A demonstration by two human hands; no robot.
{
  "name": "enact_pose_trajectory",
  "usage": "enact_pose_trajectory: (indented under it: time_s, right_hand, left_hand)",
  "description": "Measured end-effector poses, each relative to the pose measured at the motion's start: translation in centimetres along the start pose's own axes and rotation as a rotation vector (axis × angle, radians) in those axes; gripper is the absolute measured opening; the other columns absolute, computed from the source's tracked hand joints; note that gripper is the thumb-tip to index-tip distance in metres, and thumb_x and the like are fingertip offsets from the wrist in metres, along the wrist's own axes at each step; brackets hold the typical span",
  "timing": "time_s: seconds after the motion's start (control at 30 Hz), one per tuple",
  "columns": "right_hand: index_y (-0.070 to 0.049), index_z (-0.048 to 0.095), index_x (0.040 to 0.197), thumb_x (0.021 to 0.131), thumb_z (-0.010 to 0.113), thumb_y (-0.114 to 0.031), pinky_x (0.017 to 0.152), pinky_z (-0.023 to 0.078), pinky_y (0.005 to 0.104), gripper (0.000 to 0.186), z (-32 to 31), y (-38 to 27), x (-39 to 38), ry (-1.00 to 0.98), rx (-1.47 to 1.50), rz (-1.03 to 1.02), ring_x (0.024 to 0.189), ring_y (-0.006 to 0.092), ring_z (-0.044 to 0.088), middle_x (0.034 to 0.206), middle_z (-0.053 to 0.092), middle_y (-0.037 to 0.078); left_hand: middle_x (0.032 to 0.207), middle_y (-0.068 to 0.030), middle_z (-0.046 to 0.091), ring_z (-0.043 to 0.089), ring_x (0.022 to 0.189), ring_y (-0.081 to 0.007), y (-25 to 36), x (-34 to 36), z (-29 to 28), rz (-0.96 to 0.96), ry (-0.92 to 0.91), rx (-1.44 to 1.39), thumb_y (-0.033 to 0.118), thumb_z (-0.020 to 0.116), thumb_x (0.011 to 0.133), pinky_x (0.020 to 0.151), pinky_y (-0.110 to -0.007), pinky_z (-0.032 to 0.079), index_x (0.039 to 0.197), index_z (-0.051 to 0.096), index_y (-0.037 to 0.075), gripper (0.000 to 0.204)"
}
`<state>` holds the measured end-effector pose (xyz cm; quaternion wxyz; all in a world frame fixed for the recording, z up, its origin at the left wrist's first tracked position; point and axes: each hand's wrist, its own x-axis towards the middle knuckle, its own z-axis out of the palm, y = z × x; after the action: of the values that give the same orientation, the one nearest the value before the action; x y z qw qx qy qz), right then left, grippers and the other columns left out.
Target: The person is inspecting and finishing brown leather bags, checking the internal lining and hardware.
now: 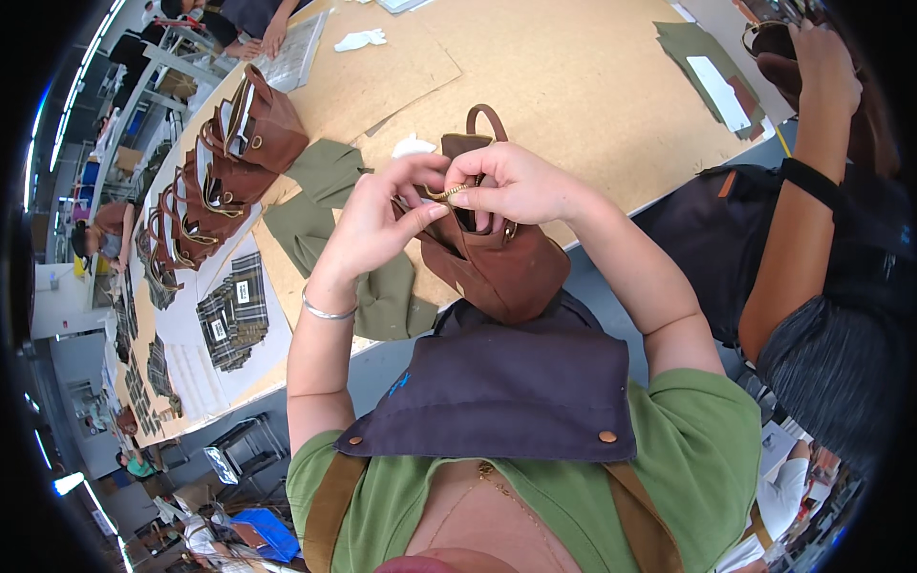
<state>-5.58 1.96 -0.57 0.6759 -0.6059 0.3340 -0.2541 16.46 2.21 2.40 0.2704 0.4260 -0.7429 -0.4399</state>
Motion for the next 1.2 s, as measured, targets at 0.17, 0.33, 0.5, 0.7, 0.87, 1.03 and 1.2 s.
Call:
enact_pose_trajectory:
  time_s: [0.17,0.33,0.5,0.7,0.87,1.03,1.2]
  right_hand:
    - [-0.002,0.062,0.101,0.089,0.069,-0.011,0.055,0.052,0.0212,0.016,2.0,-1.0,-1.4,0.337,-0.21,-0.129,0.065,0.0086,0.064,0.08,0.063,0.001]
    - [-0.005,0.065,0.085,0.081,0.077,-0.021,0.06,0.052,0.0261,0.021,2.9,-0.5,-2.4,0.357,-0.512,-0.163,0.065,0.0151,0.065,0.074,0.065,0.003]
    - [-0.006,0.067,0.074,0.078,0.078,-0.02,0.057,0.048,0.026,0.019,3.1,-0.3,-2.3,0.365,-0.49,-0.084,0.06,0.0128,0.062,0.066,0.065,0.002]
    - [-0.006,0.069,0.075,0.078,0.078,-0.018,0.055,0.046,0.0264,0.015,3.6,1.0,-2.2,0.413,-0.395,-0.068,0.059,0.0109,0.062,0.065,0.065,0.003]
    - [-0.008,0.07,0.077,0.074,0.08,-0.03,0.059,0.05,0.0334,0.024,3.4,0.7,-2.1,0.4,-0.605,-0.229,0.067,0.0203,0.066,0.071,0.067,0.004]
    - [-0.009,0.071,0.081,0.067,0.08,-0.048,0.064,0.051,0.0397,0.042,-0.4,-0.7,-2.6,0.258,-1.01,-0.204,0.076,0.0277,0.067,0.079,0.068,0.006]
    - [-0.006,0.07,0.082,0.066,0.081,-0.048,0.065,0.05,0.0404,0.046,0.3,-3.5,-2.4,0.207,-1.026,-0.177,0.076,0.029,0.066,0.079,0.067,0.008]
  left_hand:
    - [0.071,-0.0021,0.06,0.056,0.069,-0.0207,-1.6,-1.1,0.5,0.098,0.031,0.246,0.015,0.075,0.081,0.074,-0.036,0.033,0.089,0.071,0.008,0.01]
    - [0.073,-0.0005,0.055,0.051,0.077,-0.0207,-1.4,-1.6,1.0,0.257,0.096,0.337,0.012,0.073,0.081,0.078,-0.037,0.03,0.088,0.068,0.01,0.008]
    - [0.075,-0.0006,0.055,0.048,0.079,-0.021,-1.0,-1.6,1.4,0.282,0.105,0.331,0.011,0.072,0.081,0.078,-0.038,0.028,0.087,0.067,0.01,0.008]
    - [0.075,-0.0008,0.055,0.047,0.08,-0.0207,-1.0,-1.5,0.8,0.236,0.014,0.311,0.013,0.072,0.082,0.078,-0.038,0.028,0.088,0.067,0.01,0.008]
    - [0.076,-0.0002,0.056,0.048,0.079,-0.0197,-1.5,-1.6,1.6,0.233,0.104,0.317,0.015,0.074,0.081,0.078,-0.038,0.027,0.089,0.069,0.011,0.01]
    - [0.076,0.0002,0.056,0.047,0.08,-0.0197,-1.1,-1.8,1.5,0.225,0.018,0.341,0.019,0.077,0.078,0.078,-0.037,0.027,0.084,0.071,0.011,0.011]
    - [0.079,0.0043,0.053,0.046,0.087,-0.0153,-1.2,-1.4,-2.2,0.332,0.081,0.42,0.023,0.082,0.075,0.086,-0.036,0.027,0.085,0.075,0.013,0.016]
